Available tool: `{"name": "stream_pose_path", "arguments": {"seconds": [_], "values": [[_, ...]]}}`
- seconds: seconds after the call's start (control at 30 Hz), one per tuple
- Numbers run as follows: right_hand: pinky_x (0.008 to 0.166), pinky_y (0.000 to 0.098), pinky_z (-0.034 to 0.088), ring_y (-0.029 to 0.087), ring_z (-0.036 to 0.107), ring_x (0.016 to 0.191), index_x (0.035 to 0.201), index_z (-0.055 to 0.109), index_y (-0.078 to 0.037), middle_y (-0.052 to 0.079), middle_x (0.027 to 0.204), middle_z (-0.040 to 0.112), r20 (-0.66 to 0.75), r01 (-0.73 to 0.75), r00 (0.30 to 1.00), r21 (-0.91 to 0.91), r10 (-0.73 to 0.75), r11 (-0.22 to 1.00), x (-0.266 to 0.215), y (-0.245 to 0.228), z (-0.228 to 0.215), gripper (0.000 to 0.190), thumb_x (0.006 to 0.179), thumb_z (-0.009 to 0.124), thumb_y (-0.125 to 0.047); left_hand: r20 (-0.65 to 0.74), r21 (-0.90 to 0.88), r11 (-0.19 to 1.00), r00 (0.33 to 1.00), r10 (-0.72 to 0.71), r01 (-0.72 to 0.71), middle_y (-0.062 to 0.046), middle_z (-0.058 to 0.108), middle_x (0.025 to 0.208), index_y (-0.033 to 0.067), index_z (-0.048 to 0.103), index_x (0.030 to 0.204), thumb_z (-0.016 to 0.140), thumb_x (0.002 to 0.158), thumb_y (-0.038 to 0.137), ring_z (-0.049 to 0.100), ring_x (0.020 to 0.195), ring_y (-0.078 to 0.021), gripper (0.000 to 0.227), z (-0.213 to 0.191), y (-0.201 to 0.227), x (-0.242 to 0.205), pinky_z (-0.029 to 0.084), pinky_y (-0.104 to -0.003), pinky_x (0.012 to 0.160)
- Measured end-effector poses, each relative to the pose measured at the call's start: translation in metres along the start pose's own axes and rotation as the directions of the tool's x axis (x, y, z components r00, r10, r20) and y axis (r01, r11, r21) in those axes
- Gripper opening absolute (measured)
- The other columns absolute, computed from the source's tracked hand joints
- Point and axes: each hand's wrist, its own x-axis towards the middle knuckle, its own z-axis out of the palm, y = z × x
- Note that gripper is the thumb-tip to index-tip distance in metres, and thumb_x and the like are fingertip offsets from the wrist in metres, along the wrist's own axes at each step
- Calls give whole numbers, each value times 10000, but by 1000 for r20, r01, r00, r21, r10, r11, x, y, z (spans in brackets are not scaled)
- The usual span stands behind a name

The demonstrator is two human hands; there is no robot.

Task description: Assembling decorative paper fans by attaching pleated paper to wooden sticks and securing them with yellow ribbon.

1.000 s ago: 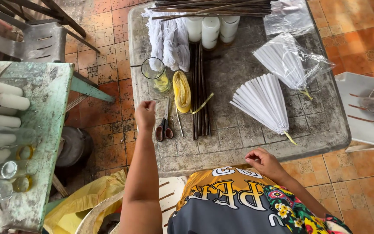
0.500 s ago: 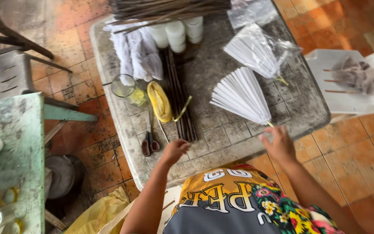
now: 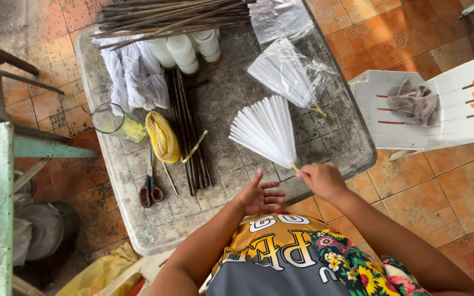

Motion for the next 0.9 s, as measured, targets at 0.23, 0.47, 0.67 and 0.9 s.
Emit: {"name": "stream_pose_path", "arguments": {"seconds": [0.23, 0.47, 0.67, 0.9], "values": [[849, 369, 485, 209, 754, 795, 735, 707, -237, -12, 723, 761, -3, 312, 949, 148, -315, 939, -28, -24, -41, 218, 888, 672, -387, 45, -534, 824, 967, 252, -190, -328, 578, 1342, 45, 456, 1296, 553, 757, 944, 617, 1204, -521, 1053, 54, 10, 32, 506, -730, 963], [841, 320, 470, 170, 703, 664, 714, 656, -232, -51, 624, 646, -48, 695, 685, 341, -727, 633, -33, -32, -71, 309, 978, 664, -391, 83, -762, 611, 903, 422, -216, -334, 574, 1397, -51, 552, 1364, 731, 720, 829, 590, 1251, -522, 1104, 70, 22, 67, 448, -697, 1051], [798, 379, 399, 216, 561, 635, 744, 619, -136, -4, 686, 605, 14, 896, 380, 240, -925, 373, -27, -42, -102, 330, 1033, 647, -293, 345, -803, 589, 736, 582, -89, -332, 514, 1365, -121, 286, 1518, 755, 863, 565, 594, 1197, -426, 1058, 98, 32, 66, 557, -510, 1033], [901, 414, 380, 224, 589, 863, 760, 643, -142, 6, 777, 624, 62, 921, 332, 193, -941, 338, -20, -38, -111, 340, 1043, 614, -328, 343, -818, 525, 533, 773, -236, -220, 517, 1335, -23, 311, 1509, 816, 858, 309, 628, 1152, -355, 889, 128, 72, 19, 623, -496, 943]]}}
